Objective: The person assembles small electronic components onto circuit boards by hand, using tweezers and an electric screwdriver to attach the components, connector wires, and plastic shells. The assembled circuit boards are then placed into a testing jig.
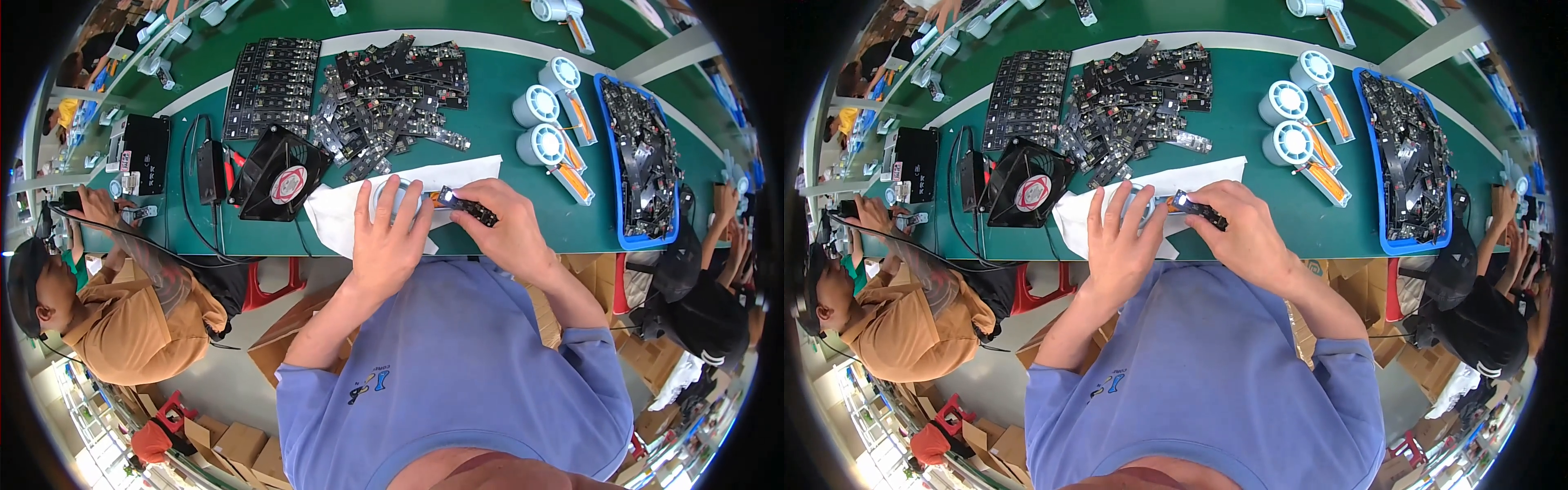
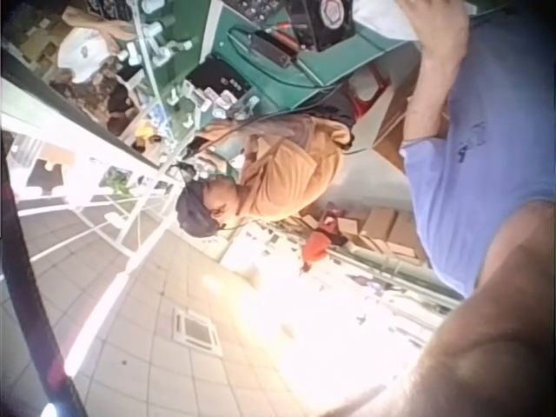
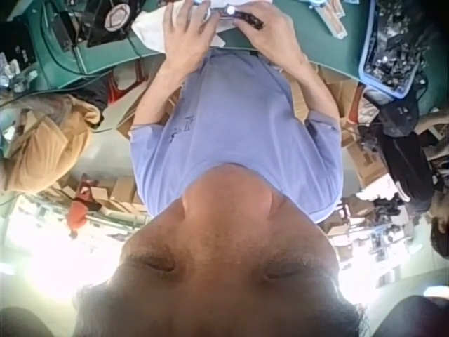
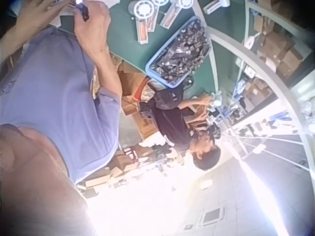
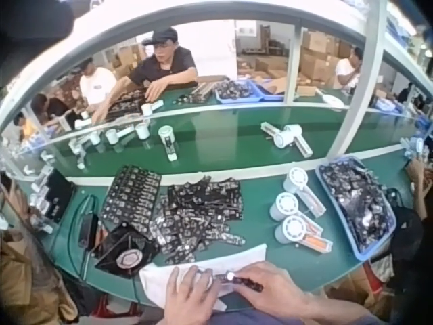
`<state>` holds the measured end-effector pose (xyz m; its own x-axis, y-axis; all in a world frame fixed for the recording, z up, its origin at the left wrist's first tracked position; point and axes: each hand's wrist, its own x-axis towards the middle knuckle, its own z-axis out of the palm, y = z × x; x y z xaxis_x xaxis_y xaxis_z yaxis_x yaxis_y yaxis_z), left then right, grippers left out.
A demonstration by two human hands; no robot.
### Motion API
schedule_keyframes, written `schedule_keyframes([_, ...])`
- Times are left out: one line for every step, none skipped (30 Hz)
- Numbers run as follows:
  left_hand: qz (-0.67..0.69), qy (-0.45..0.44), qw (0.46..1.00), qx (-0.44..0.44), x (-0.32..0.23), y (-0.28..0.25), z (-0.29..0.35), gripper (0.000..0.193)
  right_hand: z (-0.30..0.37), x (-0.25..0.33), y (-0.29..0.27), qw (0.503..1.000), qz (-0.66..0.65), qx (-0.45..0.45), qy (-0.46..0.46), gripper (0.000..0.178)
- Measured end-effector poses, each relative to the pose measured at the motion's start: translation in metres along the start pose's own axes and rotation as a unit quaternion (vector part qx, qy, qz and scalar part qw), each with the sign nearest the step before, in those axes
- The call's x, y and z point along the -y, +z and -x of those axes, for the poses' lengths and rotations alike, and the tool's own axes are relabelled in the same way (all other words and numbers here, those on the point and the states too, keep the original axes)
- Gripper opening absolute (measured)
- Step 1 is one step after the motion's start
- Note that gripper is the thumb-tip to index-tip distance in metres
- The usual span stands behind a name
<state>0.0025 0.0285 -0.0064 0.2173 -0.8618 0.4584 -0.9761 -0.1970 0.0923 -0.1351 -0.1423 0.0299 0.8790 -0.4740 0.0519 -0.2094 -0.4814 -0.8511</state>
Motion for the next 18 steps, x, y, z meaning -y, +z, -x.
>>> schedule_keyframes([-0.014, -0.007, 1.000, 0.020, -0.003, -0.002, -0.003, 0.032, 0.001, 0.000, 0.001, 1.000, 0.000, -0.004, -0.003, 0.028])
schedule_keyframes([-0.027, -0.014, 0.999, 0.039, -0.005, -0.004, -0.004, 0.032, 0.001, -0.001, 0.002, 1.000, 0.000, -0.004, -0.003, 0.028])
schedule_keyframes([-0.027, -0.014, 0.999, 0.039, -0.005, -0.006, -0.006, 0.032, 0.002, -0.002, 0.003, 1.000, 0.016, -0.010, -0.019, 0.028])
schedule_keyframes([-0.013, -0.004, 0.998, 0.056, -0.003, -0.007, -0.009, 0.032, 0.001, -0.002, 0.003, 0.999, 0.031, -0.017, -0.036, 0.028])
schedule_keyframes([0.001, 0.007, 0.997, 0.074, -0.002, -0.007, -0.011, 0.032, 0.001, -0.003, 0.003, 0.999, 0.030, -0.018, -0.038, 0.028])
schedule_keyframes([-0.001, 0.006, 0.997, 0.073, 0.002, -0.008, -0.012, 0.032, 0.001, -0.004, 0.003, 0.998, 0.032, -0.017, -0.041, 0.028])
schedule_keyframes([0.014, 0.021, 0.997, 0.071, 0.007, -0.010, -0.012, 0.031, 0.000, -0.005, 0.004, 0.998, 0.034, -0.019, -0.044, 0.028])
schedule_keyframes([0.029, 0.035, 0.997, 0.069, 0.011, -0.010, -0.013, 0.031, -0.001, -0.006, 0.004, 0.998, 0.032, -0.021, -0.045, 0.028])
schedule_keyframes([0.027, 0.037, 0.997, 0.069, 0.012, -0.011, -0.015, 0.031, -0.002, -0.007, 0.003, 0.998, 0.034, -0.020, -0.053, 0.028])
schedule_keyframes([0.014, 0.042, 0.997, 0.070, 0.010, -0.012, -0.016, 0.031, -0.001, -0.007, 0.003, 0.997, 0.036, -0.020, -0.059, 0.028])
schedule_keyframes([0.001, 0.047, 0.996, 0.070, 0.009, -0.013, -0.017, 0.031, 0.000, -0.007, 0.004, 0.997, 0.036, -0.022, -0.059, 0.028])
schedule_keyframes([0.001, 0.049, 0.996, 0.069, 0.008, -0.017, -0.018, 0.031, 0.000, -0.008, 0.005, 0.995, 0.046, -0.026, -0.083, 0.028])
schedule_keyframes([-0.001, 0.044, 0.994, 0.102, 0.007, -0.019, -0.024, 0.030, -0.002, -0.010, 0.004, 0.992, 0.059, -0.032, -0.110, 0.028])
schedule_keyframes([-0.003, 0.040, 0.990, 0.133, 0.006, -0.021, -0.028, 0.030, -0.003, -0.010, 0.005, 0.991, 0.063, -0.036, -0.115, 0.028])
schedule_keyframes([-0.005, 0.044, 0.991, 0.125, 0.006, -0.022, -0.029, 0.030, -0.003, -0.010, 0.007, 0.989, 0.057, -0.038, -0.134, 0.028])
schedule_keyframes([0.008, 0.044, 0.989, 0.141, 0.009, -0.022, -0.032, 0.023, -0.004, -0.012, 0.007, 0.986, 0.053, -0.046, -0.154, 0.028])
schedule_keyframes([0.017, 0.041, 0.987, 0.157, 0.013, -0.023, -0.032, 0.017, -0.006, -0.013, 0.006, 0.984, 0.058, -0.055, -0.162, 0.028])
schedule_keyframes([0.047, 0.039, 0.989, 0.134, 0.016, -0.023, -0.031, 0.019, -0.006, -0.013, 0.005, 0.987, 0.055, -0.041, -0.148, 0.027])
